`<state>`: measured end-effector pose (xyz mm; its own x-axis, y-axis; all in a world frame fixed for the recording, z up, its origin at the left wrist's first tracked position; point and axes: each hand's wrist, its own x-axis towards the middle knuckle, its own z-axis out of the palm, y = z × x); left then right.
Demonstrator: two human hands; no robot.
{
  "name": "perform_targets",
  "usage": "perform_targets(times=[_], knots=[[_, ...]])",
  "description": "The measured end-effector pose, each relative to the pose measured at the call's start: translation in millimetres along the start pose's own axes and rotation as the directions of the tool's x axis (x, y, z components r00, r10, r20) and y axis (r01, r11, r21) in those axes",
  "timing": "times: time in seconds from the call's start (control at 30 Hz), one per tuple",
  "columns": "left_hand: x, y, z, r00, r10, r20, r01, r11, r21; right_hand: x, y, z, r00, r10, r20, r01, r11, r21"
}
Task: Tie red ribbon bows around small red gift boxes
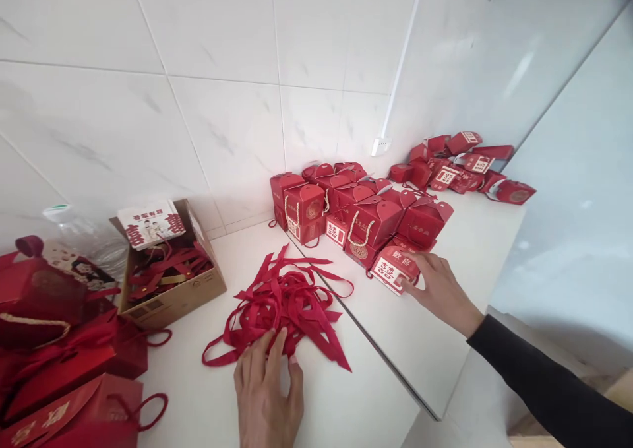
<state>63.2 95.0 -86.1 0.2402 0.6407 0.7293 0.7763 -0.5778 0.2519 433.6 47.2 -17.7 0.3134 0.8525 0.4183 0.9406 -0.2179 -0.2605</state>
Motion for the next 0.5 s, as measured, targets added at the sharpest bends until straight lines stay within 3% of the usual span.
perform_targets(times=[0.2,0.33,0.5], knots=[[-9,2,-4.4,0.997,0.006,0.082,-0.006,1.0,0.002,5,-9,-6,1.0,0.012,0.008,-0.013,0.997,0.07],[-11,-2,-4.3,0.992,-0.029,0.122,0.028,1.0,0.015,3,-34,-23,0.999,0.02,0.038,-0.026,0.985,0.168],[-17,-15,6.0,0.993,0.068,0.1,-0.067,0.998,-0.013,-13,-73,-50,1.0,0.014,0.018,-0.018,0.971,0.239]])
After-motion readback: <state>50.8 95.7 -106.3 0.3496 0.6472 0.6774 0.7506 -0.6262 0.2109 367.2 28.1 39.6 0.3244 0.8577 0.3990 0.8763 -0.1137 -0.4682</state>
